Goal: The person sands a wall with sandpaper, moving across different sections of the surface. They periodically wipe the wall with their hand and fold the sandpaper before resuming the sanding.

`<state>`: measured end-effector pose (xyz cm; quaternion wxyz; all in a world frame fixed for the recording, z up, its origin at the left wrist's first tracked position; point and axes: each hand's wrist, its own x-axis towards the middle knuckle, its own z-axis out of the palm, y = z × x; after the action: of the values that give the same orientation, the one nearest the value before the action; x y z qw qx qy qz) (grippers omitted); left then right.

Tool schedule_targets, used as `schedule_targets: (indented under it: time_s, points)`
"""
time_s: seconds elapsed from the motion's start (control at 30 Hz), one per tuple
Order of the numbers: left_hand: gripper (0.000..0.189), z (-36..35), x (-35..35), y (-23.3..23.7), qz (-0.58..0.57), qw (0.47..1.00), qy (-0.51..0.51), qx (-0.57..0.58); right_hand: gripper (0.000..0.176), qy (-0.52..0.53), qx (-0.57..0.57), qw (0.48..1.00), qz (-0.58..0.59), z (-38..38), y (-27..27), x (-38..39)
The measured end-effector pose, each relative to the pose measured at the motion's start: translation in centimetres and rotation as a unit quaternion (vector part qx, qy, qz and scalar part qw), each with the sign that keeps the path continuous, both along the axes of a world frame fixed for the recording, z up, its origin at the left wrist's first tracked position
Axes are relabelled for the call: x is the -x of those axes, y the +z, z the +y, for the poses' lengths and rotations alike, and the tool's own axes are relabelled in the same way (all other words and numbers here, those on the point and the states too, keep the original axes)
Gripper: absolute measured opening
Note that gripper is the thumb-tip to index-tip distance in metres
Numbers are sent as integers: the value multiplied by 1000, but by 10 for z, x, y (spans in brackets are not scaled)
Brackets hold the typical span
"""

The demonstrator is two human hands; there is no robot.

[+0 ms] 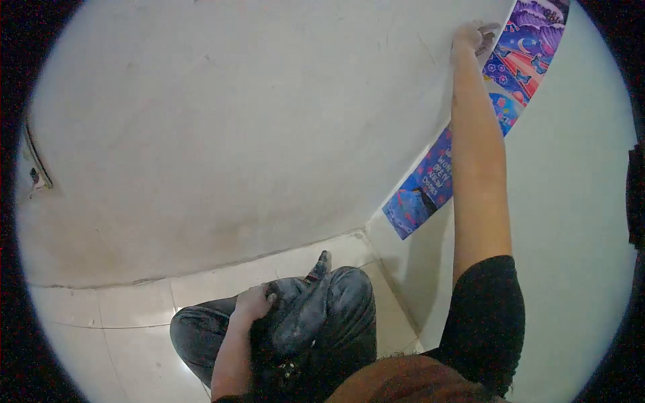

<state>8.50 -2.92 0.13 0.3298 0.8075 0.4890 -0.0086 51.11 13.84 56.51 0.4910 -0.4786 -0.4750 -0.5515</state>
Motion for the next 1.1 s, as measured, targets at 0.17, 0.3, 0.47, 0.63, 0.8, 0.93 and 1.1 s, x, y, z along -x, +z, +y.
schedule_targets:
  time_s: [0.17, 0.3, 0.47, 0.63, 0.8, 0.93, 1.1]
  points:
    - [44, 0, -2, 7, 25, 1000, 1, 1, 64, -24, 0, 996, -82, 3, -27, 3]
    - [45, -3, -1, 2, -6, 1000, -12, -26, 63, -25, 25, 988, -151, -8, -35, 7]
    - [43, 1, 0, -2, 7, 1000, 7, -8, 63, 9, 7, 1000, 9, 13, 20, 4]
    - [43, 1, -4, -7, -17, 1000, 4, -7, 63, -18, 25, 987, -157, -4, -61, 13]
    - [43, 1, -2, -7, 25, 999, -11, 16, 62, 0, 37, 998, -48, 3, -36, -1]
    - [42, -1, -1, 0, 3, 1000, -1, -26, 62, -2, 44, 998, -55, 7, -76, 3]
    - [39, 1, -5, 20, -28, 999, 3, -17, 62, 16, 128, 982, -136, -8, -202, 17]
